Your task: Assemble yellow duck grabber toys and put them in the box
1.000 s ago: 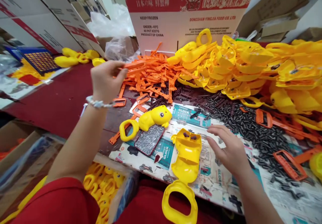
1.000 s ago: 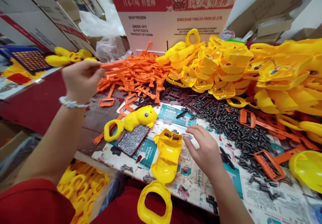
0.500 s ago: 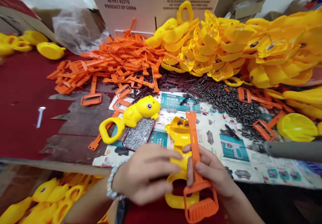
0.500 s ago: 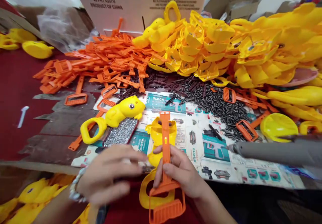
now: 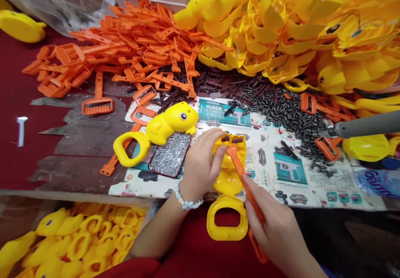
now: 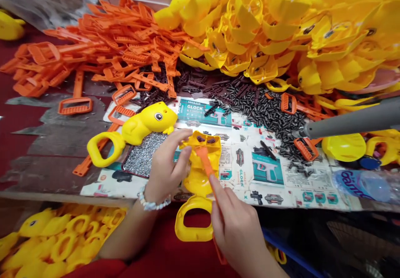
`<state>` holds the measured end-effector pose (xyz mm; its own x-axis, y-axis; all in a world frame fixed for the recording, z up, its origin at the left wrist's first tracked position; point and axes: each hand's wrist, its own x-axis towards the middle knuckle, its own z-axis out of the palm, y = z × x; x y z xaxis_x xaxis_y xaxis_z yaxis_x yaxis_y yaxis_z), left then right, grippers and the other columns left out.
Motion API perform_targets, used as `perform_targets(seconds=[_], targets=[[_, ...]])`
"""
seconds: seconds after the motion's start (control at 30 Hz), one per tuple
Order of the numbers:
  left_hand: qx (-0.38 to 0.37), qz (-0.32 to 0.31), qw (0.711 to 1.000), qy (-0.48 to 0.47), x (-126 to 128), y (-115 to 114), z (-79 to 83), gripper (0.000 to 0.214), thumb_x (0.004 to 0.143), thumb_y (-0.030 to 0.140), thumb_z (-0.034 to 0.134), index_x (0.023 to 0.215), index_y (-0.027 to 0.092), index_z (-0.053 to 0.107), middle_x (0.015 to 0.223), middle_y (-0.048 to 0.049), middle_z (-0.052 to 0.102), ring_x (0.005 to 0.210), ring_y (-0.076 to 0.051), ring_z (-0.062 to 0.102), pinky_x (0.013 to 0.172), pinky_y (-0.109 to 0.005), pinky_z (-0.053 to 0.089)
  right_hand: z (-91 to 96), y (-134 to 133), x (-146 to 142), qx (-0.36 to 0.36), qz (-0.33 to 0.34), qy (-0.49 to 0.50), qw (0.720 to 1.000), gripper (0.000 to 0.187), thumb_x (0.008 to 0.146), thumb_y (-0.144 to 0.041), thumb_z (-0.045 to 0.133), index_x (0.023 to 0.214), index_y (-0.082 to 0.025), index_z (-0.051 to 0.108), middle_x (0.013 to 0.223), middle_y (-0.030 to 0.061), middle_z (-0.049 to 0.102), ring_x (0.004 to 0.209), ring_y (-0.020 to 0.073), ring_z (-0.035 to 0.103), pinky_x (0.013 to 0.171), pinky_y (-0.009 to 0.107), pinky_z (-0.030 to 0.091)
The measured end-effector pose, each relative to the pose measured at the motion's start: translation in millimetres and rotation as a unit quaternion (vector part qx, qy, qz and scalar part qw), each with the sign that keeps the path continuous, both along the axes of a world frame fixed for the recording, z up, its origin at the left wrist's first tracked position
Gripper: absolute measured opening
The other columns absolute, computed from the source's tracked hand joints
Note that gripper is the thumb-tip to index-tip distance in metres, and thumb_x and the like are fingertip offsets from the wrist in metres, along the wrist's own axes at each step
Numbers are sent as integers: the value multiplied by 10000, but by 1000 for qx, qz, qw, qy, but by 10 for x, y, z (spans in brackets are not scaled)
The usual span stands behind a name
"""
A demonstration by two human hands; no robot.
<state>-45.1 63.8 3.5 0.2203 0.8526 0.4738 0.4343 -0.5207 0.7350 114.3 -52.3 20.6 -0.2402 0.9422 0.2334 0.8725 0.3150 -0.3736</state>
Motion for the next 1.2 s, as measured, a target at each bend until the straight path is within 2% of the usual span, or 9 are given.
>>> perform_targets(seconds=[0.1, 0.3, 0.4, 0.5, 0.53, 0.63, 0.73, 1.03, 1.2], targets=[[-1, -52, 996, 71, 49, 105, -104, 366, 917, 132, 423, 1281, 120, 463, 1353, -140, 533, 1290, -247, 472, 1094, -452, 403, -43, 66, 7, 8, -12, -19, 1000, 425, 988, -148, 342, 1408, -86, 371, 1002, 99, 585, 794, 139, 591, 651, 206, 500], [-17, -55, 985, 162, 155, 77, -178, 457, 855, 10, 390, 1300, 106, 429, 1311, -134, 561, 1266, -292, 480, 1037, -473, 464, -104, 123, 44, -28, -22, -9, 999, 414, 996, -186, 302, 1370, -82, 445, 1018, 94, 593, 881, 159, 618, 715, 223, 545], [-5, -38, 985, 168, 166, 33, -192, 467, 847, -5, 395, 1301, 99, 423, 1299, -143, 567, 1253, -293, 495, 1032, -463, 474, -35, 132, 136, -123, -30, 135, 983, 397, 994, -226, 370, 1355, -98, 475, 1073, 75, 597, 914, 131, 617, 784, 187, 539], [4, -29, 984, 174, 180, -15, -208, 474, 853, -1, 399, 1315, 100, 408, 1301, -151, 567, 1260, -298, 489, 1031, -476, 474, 15, 134, 157, -221, -48, 295, 928, 426, 1004, -259, 395, 1404, -115, 417, 810, 12, 606, 570, 64, 539, 570, 124, 494], [7, -27, 984, 176, 186, -34, -210, 479, 855, 3, 402, 1324, 101, 401, 1307, -151, 563, 1268, -299, 481, 1036, -482, 469, 11, 131, 129, -214, -49, 291, 931, 431, 1002, -254, 385, 1407, -108, 413, 745, 3, 582, 514, 64, 494, 505, 126, 458], [12, -20, 982, 186, 202, -89, -190, 481, 871, 31, 416, 1347, 87, 383, 1333, -157, 546, 1293, -310, 452, 1052, -488, 456, -37, 107, -31, -76, -52, 69, 993, 432, 972, -198, 335, 1346, -41, 484, 738, 49, 552, 556, 108, 511, 429, 183, 375], [9, -19, 979, 202, 193, -101, -137, 449, 882, 59, 417, 1331, 61, 406, 1318, -162, 557, 1275, -318, 462, 1042, -492, 463, -50, 94, -161, 24, -50, -140, 989, 440, 946, -157, 297, 1280, -7, 541, 726, 64, 524, 506, 120, 485, 386, 248, 301], [15, -62, 976, 209, 108, -23, -141, 458, 868, 4, 385, 1315, 94, 422, 1295, -127, 580, 1260, -281, 487, 1035, -457, 477, 92, 206, 95, -34, -10, -53, 998, 418, 972, -173, 272, 1268, -69, 548, 873, 30, 608, 647, 106, 580, 516, 234, 426], [-9, -60, 977, 203, 138, 5, -115, 389, 884, 71, 436, 1273, 67, 446, 1244, -150, 593, 1210, -278, 502, 1009, -447, 479, 69, 156, -34, 30, -33, -199, 979, 407, 946, -147, 304, 1248, -76, 568, 666, 18, 503, 405, 127, 379, 390, 293, 226]])
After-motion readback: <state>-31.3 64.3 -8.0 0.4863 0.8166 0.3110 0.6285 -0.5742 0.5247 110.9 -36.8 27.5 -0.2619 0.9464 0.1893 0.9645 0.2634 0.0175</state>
